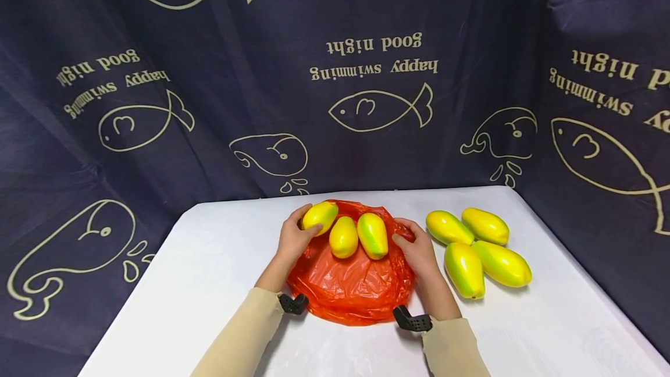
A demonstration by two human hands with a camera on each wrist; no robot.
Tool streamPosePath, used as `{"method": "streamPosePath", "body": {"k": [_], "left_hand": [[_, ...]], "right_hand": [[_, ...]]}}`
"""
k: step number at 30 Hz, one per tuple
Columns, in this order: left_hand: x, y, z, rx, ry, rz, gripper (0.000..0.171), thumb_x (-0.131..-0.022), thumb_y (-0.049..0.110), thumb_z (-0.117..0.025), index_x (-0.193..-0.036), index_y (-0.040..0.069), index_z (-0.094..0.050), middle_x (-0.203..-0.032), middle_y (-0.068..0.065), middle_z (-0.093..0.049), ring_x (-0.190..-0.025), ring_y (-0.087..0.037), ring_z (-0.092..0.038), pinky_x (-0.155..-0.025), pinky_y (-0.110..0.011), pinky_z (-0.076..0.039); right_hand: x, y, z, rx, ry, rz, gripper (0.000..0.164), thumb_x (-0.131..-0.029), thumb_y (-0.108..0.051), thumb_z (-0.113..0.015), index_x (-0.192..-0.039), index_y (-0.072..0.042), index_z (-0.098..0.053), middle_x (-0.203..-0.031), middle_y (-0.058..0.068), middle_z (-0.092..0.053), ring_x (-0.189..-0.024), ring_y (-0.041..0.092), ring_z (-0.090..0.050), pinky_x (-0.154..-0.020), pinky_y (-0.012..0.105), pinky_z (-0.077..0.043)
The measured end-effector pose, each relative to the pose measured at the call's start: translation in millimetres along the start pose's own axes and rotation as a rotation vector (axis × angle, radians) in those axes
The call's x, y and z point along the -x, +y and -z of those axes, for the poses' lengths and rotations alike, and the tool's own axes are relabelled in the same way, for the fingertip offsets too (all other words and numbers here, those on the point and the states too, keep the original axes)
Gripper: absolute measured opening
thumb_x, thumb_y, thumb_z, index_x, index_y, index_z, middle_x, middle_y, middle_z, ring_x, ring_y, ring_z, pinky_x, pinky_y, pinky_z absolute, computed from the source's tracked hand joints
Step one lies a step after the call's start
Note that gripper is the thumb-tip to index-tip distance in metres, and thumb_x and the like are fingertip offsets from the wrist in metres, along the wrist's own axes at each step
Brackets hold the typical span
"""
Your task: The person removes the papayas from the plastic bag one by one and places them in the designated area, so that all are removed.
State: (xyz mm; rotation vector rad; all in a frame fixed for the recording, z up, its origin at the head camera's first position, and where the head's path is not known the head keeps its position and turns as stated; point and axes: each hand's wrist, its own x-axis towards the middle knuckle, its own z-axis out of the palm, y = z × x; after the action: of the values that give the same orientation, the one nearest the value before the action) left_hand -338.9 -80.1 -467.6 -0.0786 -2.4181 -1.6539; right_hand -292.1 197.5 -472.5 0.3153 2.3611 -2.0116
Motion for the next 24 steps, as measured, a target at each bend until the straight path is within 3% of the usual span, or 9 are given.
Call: {"method": "streamPosePath", "body": {"k": [6, 11, 24], "left_hand": [[1.4, 3.7, 3.3, 0.025, -0.004, -0.013, 0.06, -0.085, 0.012, -0.076, -0.141, 0.013, -0.056, -0.142, -0.012, -0.056, -0.125, -0.032, -0.055, -0.112, -0.047, -0.046], [2.5, 10.4, 6.7, 0.058, 0.0, -0.025, 0.06, -0.086, 0.012, -0.076, -0.142, 0.013, -0.055, -0.141, -0.011, -0.056, -0.127, -0.031, -0.055, -0.113, -0.046, -0.045], [6.5, 18.7, 31.0, 0.133, 0.092, -0.043, 0.06, -0.086, 0.013, -0.076, -0.142, 0.015, -0.055, -0.141, -0.008, -0.054, -0.126, -0.029, -0.053, -0.11, -0.046, -0.048]], "right_hand": [[-0.2, 0.4, 1.2, -0.007, -0.003, 0.001, 0.05, -0.101, -0.018, -0.055, -0.15, -0.018, -0.043, -0.154, 0.011, -0.041, -0.134, 0.031, -0.045, -0.108, 0.041, -0.05], [-0.6, 0.7, 1.7, 0.005, 0.002, 0.007, 0.05, -0.101, -0.018, -0.055, -0.15, -0.018, -0.043, -0.154, 0.011, -0.041, -0.134, 0.031, -0.044, -0.111, 0.044, -0.047], [-0.2, 0.9, 0.5, 0.009, 0.001, 0.006, 0.05, -0.101, -0.018, -0.055, -0.15, -0.017, -0.042, -0.154, 0.012, -0.041, -0.135, 0.031, -0.044, -0.112, 0.046, -0.046]]}}
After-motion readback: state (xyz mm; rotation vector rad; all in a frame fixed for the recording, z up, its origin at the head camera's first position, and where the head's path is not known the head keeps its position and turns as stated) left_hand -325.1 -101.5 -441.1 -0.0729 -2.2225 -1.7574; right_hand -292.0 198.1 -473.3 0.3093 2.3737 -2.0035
